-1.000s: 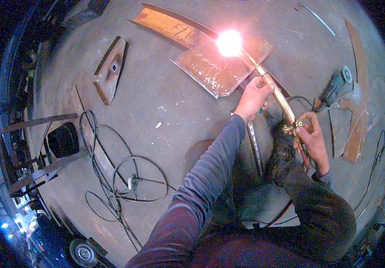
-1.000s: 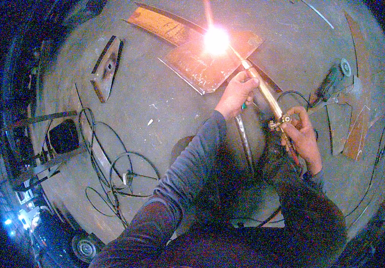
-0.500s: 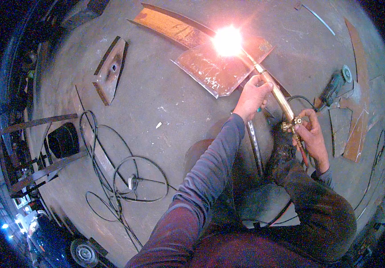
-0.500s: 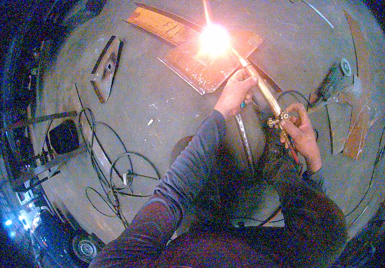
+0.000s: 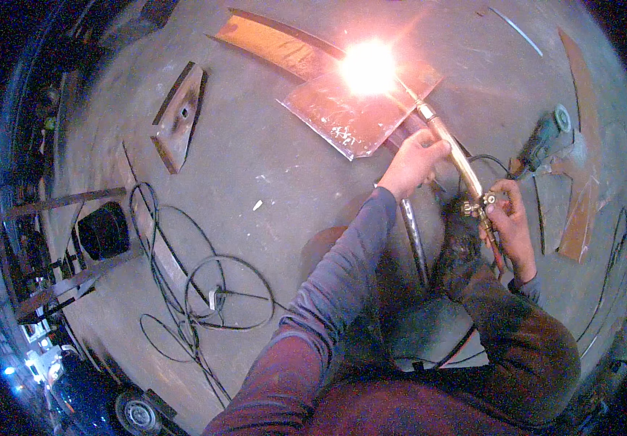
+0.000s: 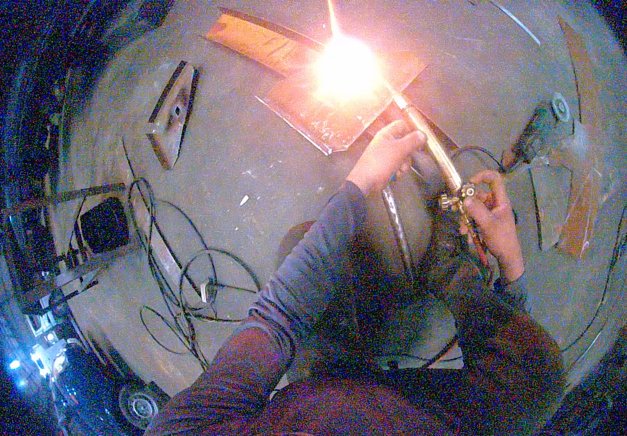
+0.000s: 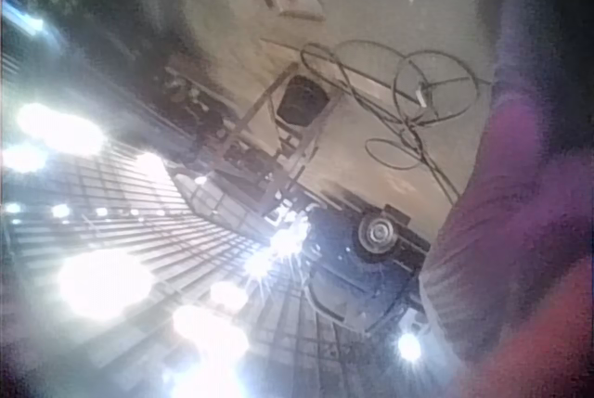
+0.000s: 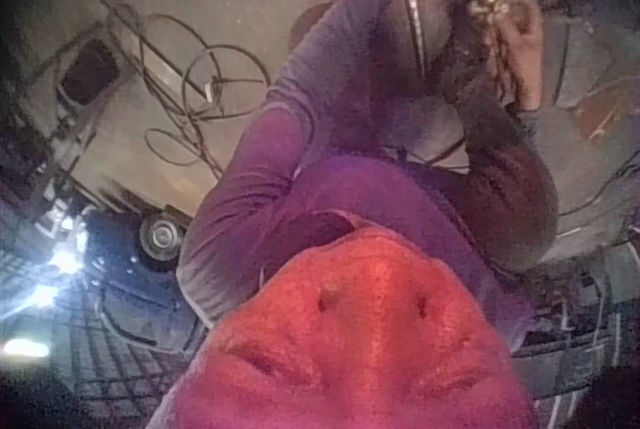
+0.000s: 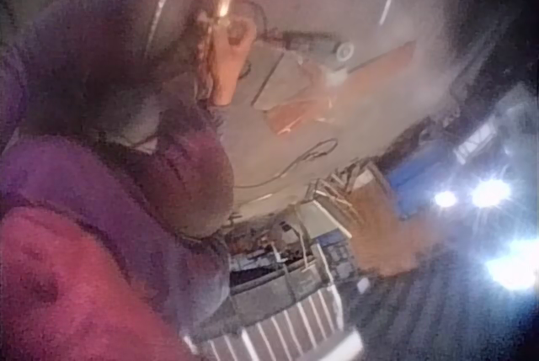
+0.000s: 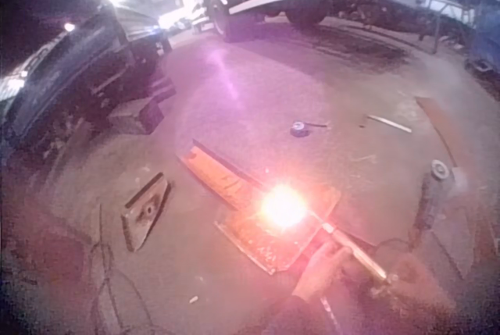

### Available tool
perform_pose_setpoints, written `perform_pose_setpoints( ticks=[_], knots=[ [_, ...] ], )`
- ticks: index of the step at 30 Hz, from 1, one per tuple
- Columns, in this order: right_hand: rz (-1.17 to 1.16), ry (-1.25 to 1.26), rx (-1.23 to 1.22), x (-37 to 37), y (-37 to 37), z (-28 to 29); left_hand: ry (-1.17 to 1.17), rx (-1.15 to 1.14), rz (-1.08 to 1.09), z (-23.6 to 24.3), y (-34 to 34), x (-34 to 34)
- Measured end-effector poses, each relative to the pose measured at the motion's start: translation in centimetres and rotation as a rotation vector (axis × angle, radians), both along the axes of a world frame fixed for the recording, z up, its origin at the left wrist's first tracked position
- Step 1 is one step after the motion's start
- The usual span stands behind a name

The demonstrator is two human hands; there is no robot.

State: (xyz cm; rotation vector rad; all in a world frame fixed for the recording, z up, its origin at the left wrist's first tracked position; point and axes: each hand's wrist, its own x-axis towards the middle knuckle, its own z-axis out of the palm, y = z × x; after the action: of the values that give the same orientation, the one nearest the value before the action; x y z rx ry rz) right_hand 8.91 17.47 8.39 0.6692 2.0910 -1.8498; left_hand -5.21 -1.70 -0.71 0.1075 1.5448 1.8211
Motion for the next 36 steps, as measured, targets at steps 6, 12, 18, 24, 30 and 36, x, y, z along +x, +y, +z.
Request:
perform_pose_setpoints(
  ticks=[6,12,18,24,30,36],
  knots=[
    [-0.134,0.075,-0.015,-0.1,0.8,1.7,-0.011,0.112,-0.407,2.9,2.8,3.9],
    [-0.066,0.075,-0.027,0.0,2.7,0.6,-0.152,0.063,-0.425,2.3,4.2,4.6],
    [-0.232,0.131,-0.05,-0.6,4.3,-0.6,0.228,-0.133,-0.138,4.4,6.9,5.7],
    [-0.297,0.16,-0.066,-4.4,9.7,-5.1,0.369,-0.803,-0.039,-2.5,2.1,8.0],
    [-0.327,0.099,-0.167,-6.0,11.1,-12.0,-0.022,-1.11,-0.156,-9.0,0.9,10.6],
    [-0.183,0.113,0.327,-4.1,15.1,-17.7,-0.028,-1.004,-0.096,-11.9,1.1,10.4]
  ],
)
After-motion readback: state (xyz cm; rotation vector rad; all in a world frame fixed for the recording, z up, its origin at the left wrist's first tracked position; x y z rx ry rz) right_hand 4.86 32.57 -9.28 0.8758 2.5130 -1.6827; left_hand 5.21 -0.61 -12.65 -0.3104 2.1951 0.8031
